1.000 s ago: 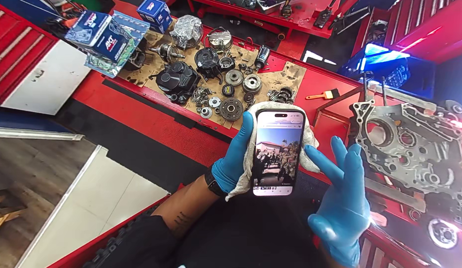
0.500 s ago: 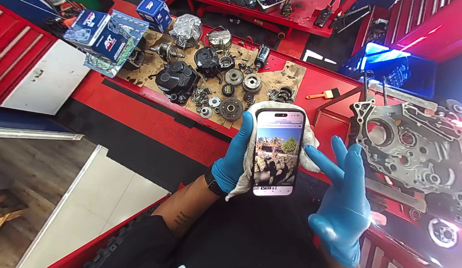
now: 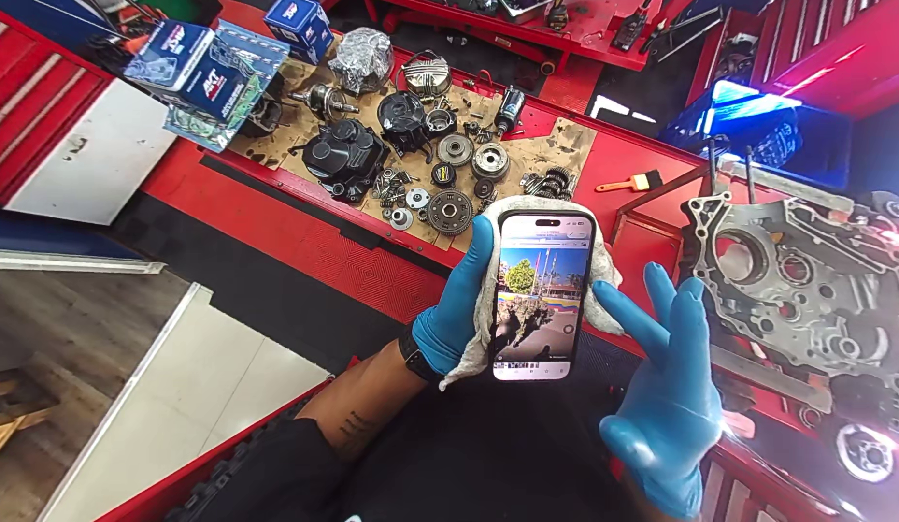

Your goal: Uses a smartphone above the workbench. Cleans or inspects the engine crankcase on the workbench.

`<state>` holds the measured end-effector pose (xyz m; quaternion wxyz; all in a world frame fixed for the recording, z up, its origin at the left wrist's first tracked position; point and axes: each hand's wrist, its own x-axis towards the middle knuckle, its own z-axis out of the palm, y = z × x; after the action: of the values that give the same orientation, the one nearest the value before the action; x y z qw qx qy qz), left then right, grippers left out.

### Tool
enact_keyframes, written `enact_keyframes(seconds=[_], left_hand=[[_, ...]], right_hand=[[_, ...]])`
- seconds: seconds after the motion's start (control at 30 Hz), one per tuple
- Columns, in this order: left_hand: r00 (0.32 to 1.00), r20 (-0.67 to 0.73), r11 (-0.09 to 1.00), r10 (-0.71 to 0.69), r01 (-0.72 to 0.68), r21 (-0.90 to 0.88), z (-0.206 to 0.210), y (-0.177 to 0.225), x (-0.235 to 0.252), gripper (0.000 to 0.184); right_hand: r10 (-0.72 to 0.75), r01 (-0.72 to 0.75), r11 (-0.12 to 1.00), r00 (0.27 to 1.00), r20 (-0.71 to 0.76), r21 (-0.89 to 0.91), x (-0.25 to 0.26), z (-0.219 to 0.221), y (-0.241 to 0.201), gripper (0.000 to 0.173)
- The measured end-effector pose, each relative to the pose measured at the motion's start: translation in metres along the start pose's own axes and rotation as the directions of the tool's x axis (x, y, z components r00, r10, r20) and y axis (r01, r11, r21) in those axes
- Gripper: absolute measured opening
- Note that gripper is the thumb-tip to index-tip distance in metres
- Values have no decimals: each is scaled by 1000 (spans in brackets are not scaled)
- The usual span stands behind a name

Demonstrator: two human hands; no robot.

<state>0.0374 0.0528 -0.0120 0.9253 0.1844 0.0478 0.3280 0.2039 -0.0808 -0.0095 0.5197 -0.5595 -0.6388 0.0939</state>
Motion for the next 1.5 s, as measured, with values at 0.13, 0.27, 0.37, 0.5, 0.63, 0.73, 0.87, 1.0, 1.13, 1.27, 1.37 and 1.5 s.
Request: enact_keyframes(seconds=[0.13,0.27,0.37,0.5,0.63,0.73,0.87,1.0,1.13,1.27,1.37,1.5], left_hand=[[1000,-15,1000,3,-3,16,0,0,0,54],[1000,-28,1000,2,-2,22,1,0,-1,53],[1000,-25,999,15,-14,40,1,0,-1,53],[999,-29,999,18,-17,37,1,0,-1,52],[1000,-29,1000,10,-10,27,2,1,-1,52],[1000,-24,1000,12,-12,28,1,1,-1,52],[1000,-15,1000,0,0,23,1,1,-1,52],[1000,-13,1000,6,-5,25,0,1,-1,54],[1000,3,1000,-2,2,6,0,1,0,53],[1000,1,1000,3,-3,20,1,1,0,53],[1000,1,1000,1,-1,16,1,1,0,53],[1000,7,1000,-1,1,6,0,0,0,54]], right_hand=[[2,-2,1000,1000,-3,-2,1,0,-1,87],[7,-7,1000,1000,4,1,1,-1,-1,88],[6,-6,1000,1000,1,0,2,0,-1,87],[3,-3,1000,1000,3,1,1,0,-1,87],[-1,1,1000,1000,-1,-3,1,1,-2,87],[1,-1,1000,1000,1,-5,1,1,-2,87],[1,-1,1000,1000,3,-4,1,0,-2,87],[-3,3,1000,1000,0,-14,1,0,-2,88],[-11,11,1000,1000,-3,-24,1,0,-2,88],[-11,11,1000,1000,-10,-25,0,0,-2,88],[-12,12,1000,1000,-8,-25,0,-1,-1,88],[-12,12,1000,1000,-9,-21,0,-1,-1,88]])
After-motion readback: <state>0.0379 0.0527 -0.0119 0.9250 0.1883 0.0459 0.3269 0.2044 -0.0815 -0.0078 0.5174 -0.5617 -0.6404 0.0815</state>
